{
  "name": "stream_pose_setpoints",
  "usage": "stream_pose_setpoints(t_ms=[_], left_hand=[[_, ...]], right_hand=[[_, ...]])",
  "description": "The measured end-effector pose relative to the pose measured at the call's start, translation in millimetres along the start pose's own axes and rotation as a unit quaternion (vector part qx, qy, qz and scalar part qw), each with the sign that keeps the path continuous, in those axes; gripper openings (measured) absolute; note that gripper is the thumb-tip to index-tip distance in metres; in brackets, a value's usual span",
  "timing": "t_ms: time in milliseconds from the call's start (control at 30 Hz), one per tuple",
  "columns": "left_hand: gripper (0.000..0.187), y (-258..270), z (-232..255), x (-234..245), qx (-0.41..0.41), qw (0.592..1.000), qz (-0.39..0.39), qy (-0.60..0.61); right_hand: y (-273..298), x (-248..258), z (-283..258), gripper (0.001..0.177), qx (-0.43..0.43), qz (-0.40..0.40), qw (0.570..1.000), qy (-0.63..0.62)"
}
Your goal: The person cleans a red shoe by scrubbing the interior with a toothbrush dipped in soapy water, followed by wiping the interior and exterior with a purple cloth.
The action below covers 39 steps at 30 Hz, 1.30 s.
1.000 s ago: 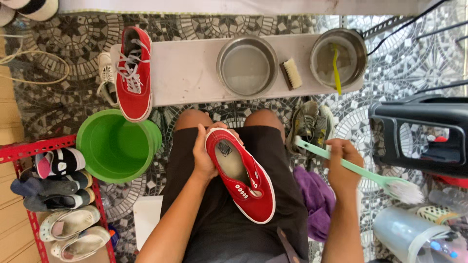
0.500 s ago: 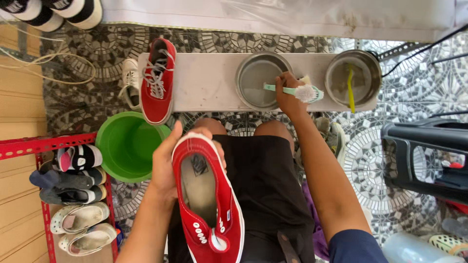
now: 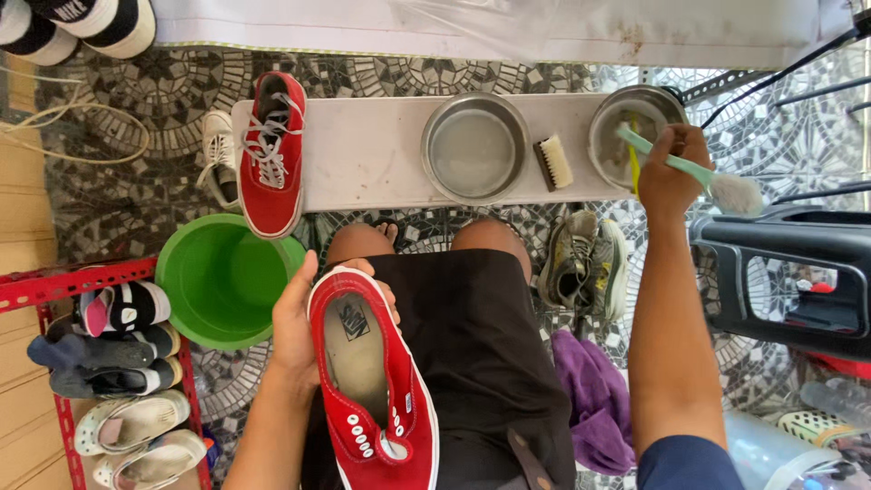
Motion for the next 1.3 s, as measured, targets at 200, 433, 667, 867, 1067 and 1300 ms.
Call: stream_pose_setpoints(t_ms=[200,433,667,867,1067,1300], left_hand=[[0.076,-9.2,-17.3,-18.0,0.02,0.999,-0.036,0.009],[0.077,-3.9,-19.2,-22.2,0.004,1.0,-0.019,-0.005],[0.075,-0.7,-18.2,-29.7,-0.009,1.0,-0.02,-0.007],[0.077,-1.4,-25.9,-32.7,-0.004,0.997,-0.066,0.045],[0.077,12.0,-19.7,-44.2,-0.016,0.995,-0.08,0.053],[0.077,10.5,-16.7,-36.6,-0.006,0.995,-0.079,0.058]], right_hand=[[24.8,-30.8,20.1,0.003,0.097,-0.109,0.989,0.022],[30.9,-8.5,6.5,0.012,0.224,0.04,0.962,0.149],[5.8,-2.7,-50.9,0.005,0.011,-0.031,0.998,-0.058],[48.9,-51.4,-156.7,0.013,-0.113,-0.191,0.957,-0.184],[93.8,-92.2,-172.1,0.035,-0.228,-0.234,0.914,-0.242],[97.0,-80.8,-174.7,0.045,-0.264,-0.218,0.904,-0.258]])
Point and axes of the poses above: each hand's wrist, its own y-axis away from the middle knuckle, its own x-axis out of the back of the hand, z = x × y, the point moved 5 cm from there along -y, towards the middle knuckle, and after that the axes turned 13 degrees about z, right-handed, at the moved point
